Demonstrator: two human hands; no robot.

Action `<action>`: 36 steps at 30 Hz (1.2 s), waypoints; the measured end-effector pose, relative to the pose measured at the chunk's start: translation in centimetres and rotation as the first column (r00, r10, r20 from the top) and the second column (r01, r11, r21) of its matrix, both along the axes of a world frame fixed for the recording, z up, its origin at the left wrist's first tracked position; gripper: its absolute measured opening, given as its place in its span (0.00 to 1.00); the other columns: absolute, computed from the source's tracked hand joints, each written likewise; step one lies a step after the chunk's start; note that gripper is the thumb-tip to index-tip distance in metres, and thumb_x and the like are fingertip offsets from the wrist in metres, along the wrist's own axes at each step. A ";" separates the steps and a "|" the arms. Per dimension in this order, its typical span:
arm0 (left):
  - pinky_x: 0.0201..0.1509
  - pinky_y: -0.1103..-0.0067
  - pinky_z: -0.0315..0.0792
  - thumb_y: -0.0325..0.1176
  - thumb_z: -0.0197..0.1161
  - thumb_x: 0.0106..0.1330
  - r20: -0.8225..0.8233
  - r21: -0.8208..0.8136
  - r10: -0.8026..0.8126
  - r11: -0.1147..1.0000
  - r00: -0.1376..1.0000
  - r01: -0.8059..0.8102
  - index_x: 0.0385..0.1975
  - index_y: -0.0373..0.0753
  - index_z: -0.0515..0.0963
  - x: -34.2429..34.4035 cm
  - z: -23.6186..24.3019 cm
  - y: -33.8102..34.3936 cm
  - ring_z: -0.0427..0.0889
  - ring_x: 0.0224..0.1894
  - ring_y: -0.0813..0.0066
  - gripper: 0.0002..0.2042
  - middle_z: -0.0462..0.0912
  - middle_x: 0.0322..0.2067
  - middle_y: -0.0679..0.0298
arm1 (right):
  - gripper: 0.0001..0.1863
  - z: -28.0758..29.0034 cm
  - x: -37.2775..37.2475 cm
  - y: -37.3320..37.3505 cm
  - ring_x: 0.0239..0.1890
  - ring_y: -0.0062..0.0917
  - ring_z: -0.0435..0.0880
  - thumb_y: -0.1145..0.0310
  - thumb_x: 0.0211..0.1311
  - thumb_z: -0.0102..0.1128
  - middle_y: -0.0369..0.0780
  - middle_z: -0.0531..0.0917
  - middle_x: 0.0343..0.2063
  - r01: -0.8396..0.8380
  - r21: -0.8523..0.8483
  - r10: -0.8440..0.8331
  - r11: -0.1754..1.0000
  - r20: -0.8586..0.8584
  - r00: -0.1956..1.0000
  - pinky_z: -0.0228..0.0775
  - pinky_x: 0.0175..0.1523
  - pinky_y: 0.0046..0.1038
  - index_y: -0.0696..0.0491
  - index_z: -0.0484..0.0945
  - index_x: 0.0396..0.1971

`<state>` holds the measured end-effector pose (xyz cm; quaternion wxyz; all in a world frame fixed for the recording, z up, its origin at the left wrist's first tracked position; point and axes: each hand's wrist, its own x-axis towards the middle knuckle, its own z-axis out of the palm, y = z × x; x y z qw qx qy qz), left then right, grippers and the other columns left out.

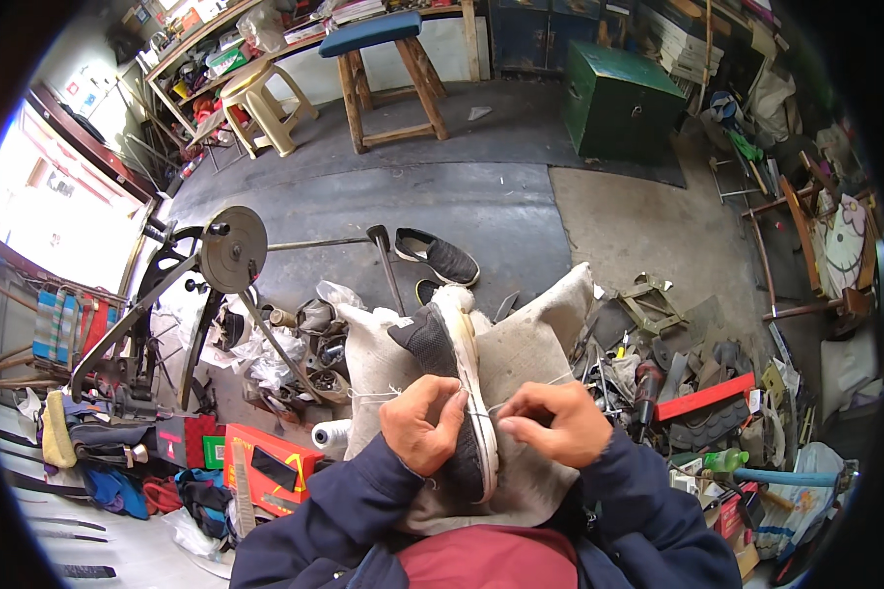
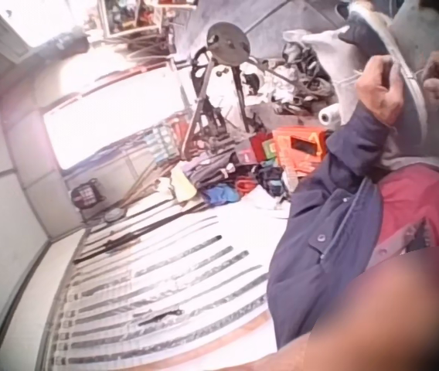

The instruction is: The person hand-sews a black shoe mounted on a last using a curved awl and white thread. They repeatedly pierce the sole-to-upper seam, pull the thread through, and tighten stitches along the shoe's edge.

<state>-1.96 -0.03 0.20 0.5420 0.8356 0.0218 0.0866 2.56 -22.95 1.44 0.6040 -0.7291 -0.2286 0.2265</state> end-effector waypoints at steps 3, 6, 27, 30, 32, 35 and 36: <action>0.31 0.78 0.75 0.27 0.67 0.66 -0.017 -0.003 -0.001 1.000 1.000 0.001 0.35 0.34 0.82 -0.1 0.0 0.1 0.85 0.25 0.71 0.04 0.84 0.25 0.56 | 0.13 -0.3 1.0 -3.3 0.13 0.11 0.63 0.60 0.70 0.64 0.28 0.71 0.15 0.378 0.576 -0.252 0.725 -0.289 0.924 0.52 0.17 0.19 0.55 0.82 0.35; 0.31 0.79 0.75 0.27 0.67 0.66 -0.015 -0.017 0.000 1.000 1.000 0.000 0.36 0.34 0.82 -0.1 0.1 0.2 0.84 0.25 0.75 0.04 0.84 0.25 0.57 | 0.16 -0.3 3.7 -6.9 0.13 0.10 0.54 0.56 0.79 0.51 0.28 0.63 0.16 0.822 0.568 -0.439 -0.034 -0.748 0.499 0.46 0.15 0.19 0.53 0.79 0.41; 0.33 0.89 0.63 0.30 0.55 0.79 -0.098 -0.414 -0.024 0.910 0.995 -0.019 0.48 0.35 0.81 -0.2 0.0 1.6 0.68 0.29 0.91 0.09 0.77 0.28 0.75 | 0.13 0.4 -1.2 1.3 0.22 0.13 0.67 0.67 0.70 0.54 0.39 0.85 0.36 0.236 0.249 -0.207 0.939 -0.138 0.969 0.61 0.31 0.18 0.58 0.77 0.26; 0.23 0.85 0.55 0.33 0.54 0.80 -0.079 -0.545 -0.014 0.838 0.997 -0.031 0.48 0.34 0.79 0.4 -0.2 2.6 0.59 0.19 0.90 0.10 0.67 0.19 0.76 | 0.13 0.6 -1.1 1.7 0.22 0.12 0.66 0.66 0.71 0.53 0.35 0.84 0.31 0.118 0.233 -0.018 0.965 -0.389 0.921 0.61 0.30 0.18 0.57 0.77 0.26; 0.21 0.84 0.54 0.33 0.54 0.80 -0.099 -0.620 0.005 0.782 0.995 -0.066 0.48 0.34 0.78 0.6 -0.3 3.4 0.57 0.17 0.89 0.10 0.65 0.17 0.76 | 0.10 0.1 -1.3 2.6 0.21 0.16 0.71 0.68 0.69 0.58 0.34 0.76 0.16 0.057 0.079 -0.045 0.995 -0.148 0.988 0.63 0.29 0.24 0.56 0.76 0.27; 0.21 0.83 0.60 0.34 0.54 0.80 -0.075 -0.729 0.051 0.678 0.996 -0.089 0.46 0.35 0.77 1.2 -0.7 4.4 0.57 0.14 0.87 0.09 0.63 0.16 0.75 | 0.09 -0.8 -2.1 3.5 0.16 0.27 0.74 0.71 0.62 0.63 0.42 0.75 0.14 0.147 -0.193 -0.090 0.970 0.275 0.957 0.66 0.26 0.29 0.56 0.76 0.24; 0.21 0.82 0.63 0.34 0.54 0.80 -0.066 -0.739 0.069 0.667 0.995 -0.096 0.45 0.35 0.77 1.5 -0.7 4.7 0.57 0.14 0.86 0.09 0.61 0.15 0.75 | 0.12 -1.2 -2.6 4.0 0.14 0.32 0.75 0.71 0.58 0.69 0.42 0.75 0.14 0.193 -0.131 -0.144 0.972 0.311 0.940 0.65 0.23 0.32 0.55 0.74 0.21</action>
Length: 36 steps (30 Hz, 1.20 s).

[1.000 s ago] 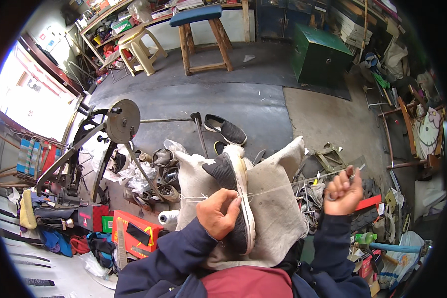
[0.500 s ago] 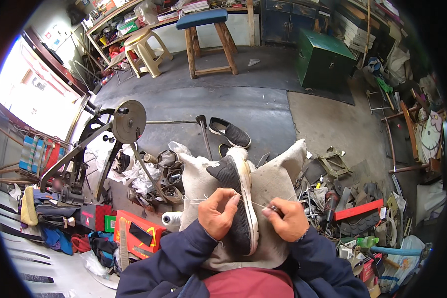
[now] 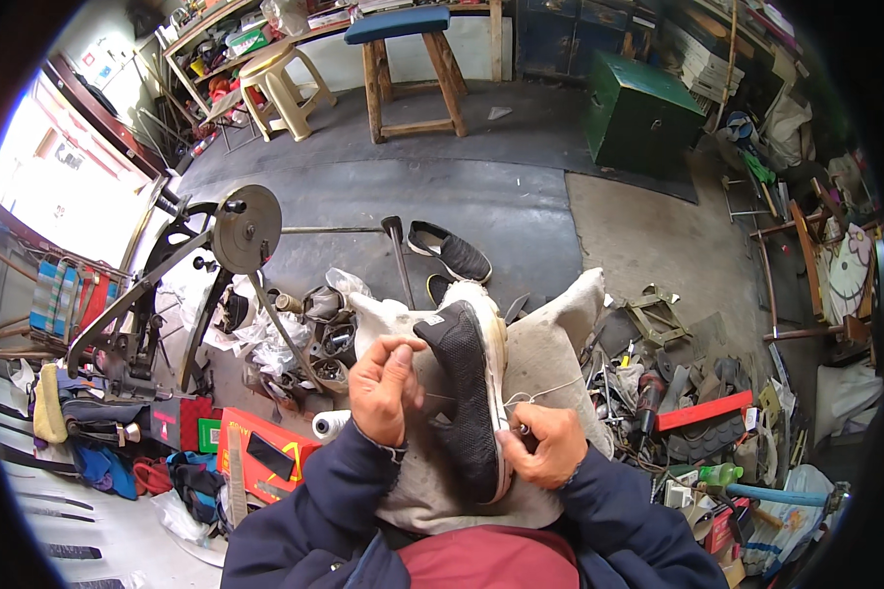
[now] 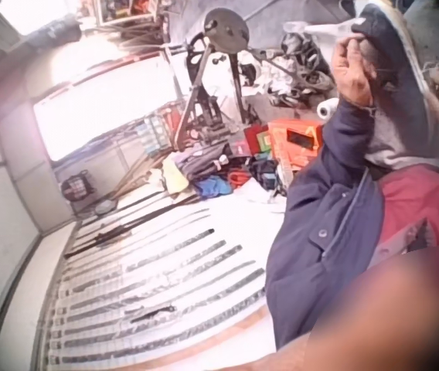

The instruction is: The person hand-sews a black shoe mounted on a last using a curved awl and white thread. They repeatedly pierce the sole-to-upper seam, pull the thread through, and tighten stitches along the shoe's edge.

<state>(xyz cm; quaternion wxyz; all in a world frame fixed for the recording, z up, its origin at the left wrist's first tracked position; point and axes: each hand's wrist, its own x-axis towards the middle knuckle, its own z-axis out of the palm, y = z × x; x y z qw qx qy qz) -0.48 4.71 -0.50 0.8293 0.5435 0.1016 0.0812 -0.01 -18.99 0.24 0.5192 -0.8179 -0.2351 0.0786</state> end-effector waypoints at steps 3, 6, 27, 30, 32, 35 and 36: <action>0.20 0.81 0.62 0.34 0.54 0.80 0.030 0.058 0.104 0.993 0.994 -0.106 0.44 0.35 0.76 1.2 0.2 1.7 0.55 0.14 0.86 0.08 0.59 0.15 0.75 | 0.17 -0.7 -0.7 0.5 0.14 0.34 0.75 0.70 0.55 0.74 0.41 0.75 0.13 0.039 -0.077 -0.032 0.996 0.092 0.995 0.63 0.21 0.32 0.54 0.72 0.18; 0.16 0.82 0.58 0.34 0.54 0.79 0.085 -0.019 0.192 0.981 0.978 -0.191 0.44 0.36 0.78 2.5 0.8 4.6 0.54 0.13 0.88 0.09 0.59 0.14 0.77 | 0.19 -1.0 -0.9 0.6 0.15 0.35 0.76 0.68 0.55 0.76 0.40 0.74 0.14 0.051 -0.075 -0.039 0.996 0.150 0.988 0.64 0.21 0.33 0.52 0.71 0.18; 0.30 0.65 0.86 0.35 0.55 0.77 -0.109 -0.047 0.069 0.996 0.992 -0.075 0.43 0.37 0.76 -1.7 -3.7 18.3 0.84 0.25 0.68 0.08 0.80 0.26 0.63 | 0.19 -2.2 -1.2 0.7 0.16 0.35 0.77 0.65 0.60 0.73 0.39 0.73 0.15 0.039 -0.034 -0.030 0.999 0.224 0.974 0.65 0.21 0.33 0.51 0.70 0.19; 0.30 0.67 0.87 0.39 0.55 0.77 -0.405 0.366 0.165 0.931 0.899 -0.005 0.44 0.37 0.76 -3.2 -1.9 19.1 0.88 0.44 0.63 0.11 0.83 0.43 0.56 | 0.21 -2.1 -1.3 0.7 0.14 0.37 0.74 0.70 0.55 0.76 0.41 0.72 0.13 0.067 0.034 -0.073 0.997 0.207 0.976 0.63 0.20 0.34 0.53 0.68 0.15; 0.40 0.72 0.84 0.40 0.62 0.73 -0.276 0.854 0.267 0.509 0.923 0.108 0.52 0.36 0.76 -3.7 -0.9 17.3 0.85 0.50 0.62 0.16 0.82 0.47 0.57 | 0.21 -2.1 -1.2 0.7 0.14 0.37 0.75 0.70 0.54 0.76 0.41 0.72 0.13 0.062 0.049 -0.071 0.997 0.209 0.975 0.63 0.20 0.34 0.53 0.68 0.15; 0.58 0.72 0.75 0.28 0.66 0.67 -0.062 0.855 0.183 0.517 0.981 -0.043 0.59 0.35 0.73 -3.9 0.8 11.8 0.82 0.54 0.65 0.20 0.81 0.50 0.55 | 0.20 -2.0 -1.2 0.7 0.14 0.37 0.76 0.69 0.54 0.77 0.41 0.73 0.14 0.061 0.071 -0.074 0.996 0.190 0.979 0.64 0.20 0.34 0.53 0.69 0.16; 0.60 0.72 0.75 0.22 0.63 0.67 -0.002 0.649 0.063 0.759 0.998 -0.047 0.56 0.35 0.72 -3.2 0.8 9.4 0.81 0.55 0.65 0.18 0.80 0.51 0.54 | 0.20 -1.9 -1.2 0.7 0.15 0.37 0.76 0.69 0.54 0.77 0.41 0.73 0.14 0.058 0.081 -0.072 0.995 0.182 0.981 0.64 0.20 0.34 0.53 0.70 0.16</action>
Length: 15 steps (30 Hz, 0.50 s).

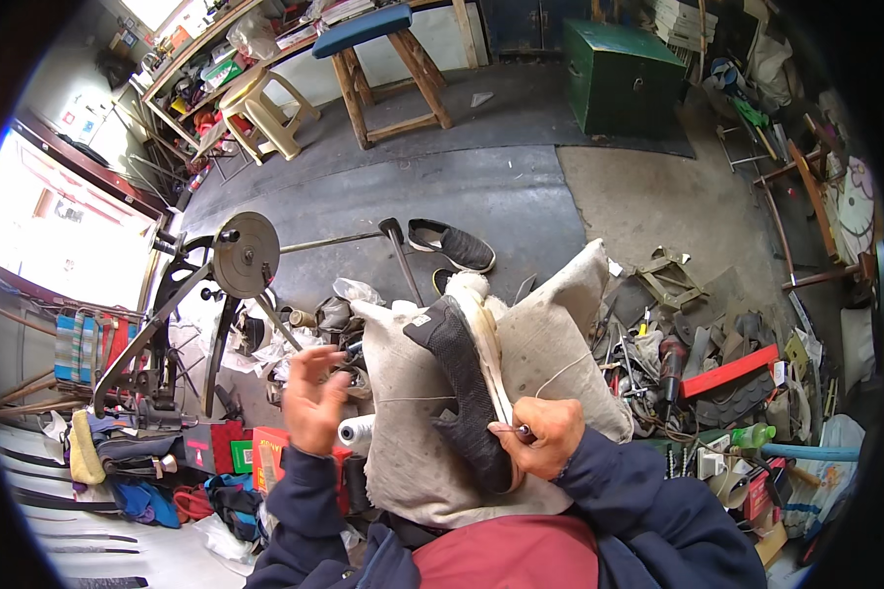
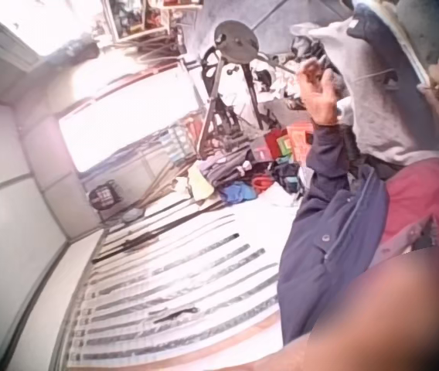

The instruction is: The person hand-sews a black shoe mounted on a last using a curved awl and white thread. They repeatedly pierce the sole-to-upper seam, pull the thread through, and tighten stitches along the shoe's edge.

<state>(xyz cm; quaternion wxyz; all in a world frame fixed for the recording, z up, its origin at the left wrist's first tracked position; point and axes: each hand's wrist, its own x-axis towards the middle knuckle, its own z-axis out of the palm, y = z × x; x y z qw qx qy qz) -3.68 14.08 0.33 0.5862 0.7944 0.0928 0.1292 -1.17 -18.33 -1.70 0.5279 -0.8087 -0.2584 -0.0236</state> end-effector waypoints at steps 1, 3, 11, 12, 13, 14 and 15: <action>0.58 0.70 0.79 0.22 0.60 0.70 0.063 -0.143 -0.112 0.982 0.992 0.120 0.56 0.36 0.70 0.3 0.1 -2.6 0.80 0.58 0.64 0.16 0.80 0.52 0.54 | 0.20 0.1 0.0 -0.1 0.15 0.37 0.76 0.69 0.54 0.77 0.41 0.74 0.14 -0.005 0.002 0.005 1.000 -0.006 1.000 0.64 0.20 0.34 0.54 0.70 0.16; 0.59 0.68 0.77 0.19 0.63 0.67 0.021 -0.554 -0.221 0.809 0.975 0.195 0.55 0.37 0.66 0.9 0.5 -6.8 0.80 0.56 0.65 0.20 0.80 0.51 0.54 | 0.19 0.2 0.0 -0.3 0.15 0.37 0.76 0.68 0.54 0.77 0.42 0.74 0.14 -0.014 0.006 0.014 1.000 -0.015 1.000 0.63 0.21 0.33 0.54 0.71 0.17; 0.29 0.73 0.66 0.46 0.74 0.63 -0.532 -0.225 -0.621 0.759 0.575 0.612 0.28 0.34 0.73 5.0 2.0 -9.7 0.71 0.27 0.80 0.21 0.71 0.22 0.67 | 0.17 0.4 -0.2 -1.7 0.15 0.27 0.70 0.68 0.59 0.74 0.41 0.72 0.14 0.036 0.121 -0.017 0.992 -0.156 0.988 0.61 0.22 0.29 0.55 0.72 0.19; 0.21 0.72 0.63 0.52 0.75 0.61 -0.644 -0.081 -0.579 0.702 0.501 0.708 0.15 0.32 0.77 5.1 1.8 -9.5 0.68 0.19 0.81 0.27 0.69 0.11 0.68 | 0.17 0.1 -0.3 -1.9 0.15 0.25 0.70 0.68 0.60 0.73 0.40 0.73 0.15 0.042 0.130 -0.014 0.991 -0.209 0.978 0.61 0.22 0.28 0.55 0.73 0.20; 0.21 0.71 0.64 0.52 0.76 0.60 -0.655 -0.026 -0.593 0.637 0.469 0.770 0.18 0.30 0.79 5.2 1.4 -9.6 0.69 0.20 0.80 0.27 0.71 0.13 0.67 | 0.16 -0.2 -0.2 -2.2 0.15 0.23 0.70 0.68 0.61 0.73 0.40 0.73 0.15 0.064 0.165 -0.024 0.984 -0.231 0.973 0.61 0.23 0.28 0.55 0.74 0.21; 0.24 0.72 0.67 0.50 0.76 0.61 -0.607 -0.064 -0.642 0.628 0.469 0.776 0.22 0.29 0.80 5.3 0.9 -9.7 0.72 0.22 0.80 0.25 0.75 0.16 0.66 | 0.15 -0.5 -0.1 -2.5 0.16 0.22 0.70 0.67 0.62 0.72 0.40 0.73 0.15 0.088 0.185 -0.038 0.979 -0.261 0.965 0.61 0.23 0.27 0.55 0.75 0.21; 0.27 0.73 0.69 0.47 0.76 0.62 -0.563 -0.127 -0.671 0.648 0.483 0.751 0.27 0.28 0.81 5.1 0.4 -9.9 0.74 0.25 0.79 0.23 0.77 0.19 0.65 | 0.15 -0.8 0.1 -2.9 0.16 0.20 0.71 0.67 0.63 0.72 0.39 0.73 0.15 0.112 0.190 -0.053 0.975 -0.292 0.955 0.61 0.23 0.26 0.55 0.76 0.22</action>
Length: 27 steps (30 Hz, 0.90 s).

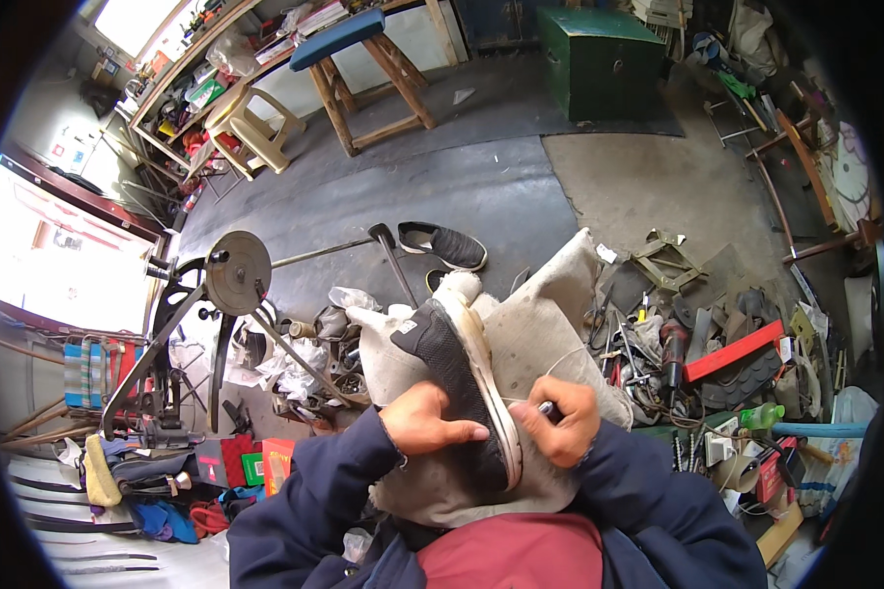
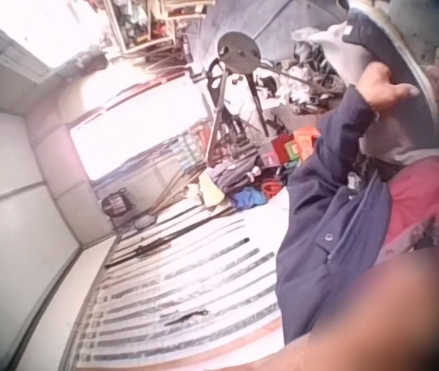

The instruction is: The person hand-sews a black shoe mounted on a last using a curved awl and white thread. They repeatedly pierce the sole-to-upper seam, pull the thread through, and tighten stitches along the shoe's edge.

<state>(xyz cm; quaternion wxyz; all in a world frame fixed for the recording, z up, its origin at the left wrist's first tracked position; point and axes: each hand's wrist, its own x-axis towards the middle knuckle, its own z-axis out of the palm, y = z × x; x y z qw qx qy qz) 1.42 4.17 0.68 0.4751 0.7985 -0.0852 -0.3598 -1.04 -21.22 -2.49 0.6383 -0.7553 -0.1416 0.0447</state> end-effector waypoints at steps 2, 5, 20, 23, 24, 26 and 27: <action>0.34 0.74 0.74 0.41 0.75 0.64 -0.063 -0.198 0.109 0.973 0.992 -0.120 0.35 0.27 0.82 -0.6 -0.9 -0.5 0.77 0.30 0.78 0.19 0.82 0.26 0.64 | 0.11 -0.7 1.0 -0.6 0.17 0.15 0.69 0.68 0.66 0.69 0.34 0.74 0.15 0.115 0.103 -0.122 0.988 0.059 0.991 0.60 0.23 0.24 0.56 0.78 0.27; 0.45 0.75 0.76 0.34 0.73 0.65 -0.212 -0.316 0.209 0.910 0.955 -0.270 0.47 0.26 0.79 -1.3 -1.3 -0.6 0.80 0.40 0.76 0.18 0.85 0.37 0.62 | 0.09 -0.6 2.2 -3.3 0.21 0.19 0.74 0.70 0.67 0.65 0.39 0.79 0.27 0.322 -0.162 -0.332 0.933 -0.038 0.942 0.65 0.27 0.25 0.58 0.79 0.41; 0.62 0.73 0.72 0.30 0.73 0.63 -0.229 -0.316 0.300 0.877 0.926 -0.362 0.58 0.29 0.74 -1.9 -1.2 -1.7 0.79 0.53 0.71 0.25 0.83 0.51 0.59 | 0.26 1.6 -2.7 -2.3 0.28 0.37 0.78 0.82 0.62 0.60 0.44 0.77 0.27 -0.212 -0.205 0.205 0.956 -0.052 0.977 0.72 0.36 0.31 0.53 0.79 0.62; 0.62 0.73 0.72 0.30 0.73 0.63 -0.229 -0.330 0.330 0.858 0.916 -0.392 0.57 0.28 0.75 -2.1 -1.1 -1.9 0.80 0.53 0.72 0.24 0.83 0.50 0.59 | 0.26 1.7 -2.4 -2.3 0.26 0.38 0.78 0.81 0.62 0.60 0.44 0.77 0.27 -0.212 -0.198 0.210 0.957 -0.029 0.977 0.72 0.35 0.32 0.52 0.79 0.62; 0.62 0.73 0.72 0.30 0.73 0.63 -0.235 -0.336 0.347 0.847 0.908 -0.411 0.56 0.28 0.75 -2.1 -1.1 -2.1 0.80 0.53 0.72 0.24 0.84 0.50 0.59 | 0.26 1.8 -2.4 -2.3 0.26 0.39 0.78 0.81 0.62 0.60 0.44 0.77 0.27 -0.218 -0.210 0.217 0.953 -0.029 0.976 0.72 0.35 0.32 0.52 0.79 0.62; 0.61 0.73 0.72 0.29 0.73 0.63 -0.239 -0.358 0.357 0.832 0.903 -0.424 0.56 0.28 0.75 -2.3 -1.1 -2.2 0.80 0.52 0.72 0.23 0.84 0.49 0.58 | 0.26 1.8 -2.4 -2.4 0.26 0.39 0.78 0.81 0.62 0.60 0.44 0.77 0.27 -0.239 -0.240 0.236 0.941 -0.039 0.971 0.72 0.35 0.32 0.51 0.79 0.62; 0.61 0.73 0.73 0.29 0.73 0.63 -0.247 -0.360 0.355 0.830 0.902 -0.425 0.55 0.28 0.75 -2.3 -1.2 -2.1 0.80 0.52 0.72 0.22 0.84 0.49 0.58 | 0.27 1.7 -2.3 -2.5 0.26 0.39 0.78 0.81 0.62 0.60 0.44 0.77 0.27 -0.248 -0.229 0.248 0.941 -0.029 0.968 0.72 0.35 0.32 0.51 0.79 0.62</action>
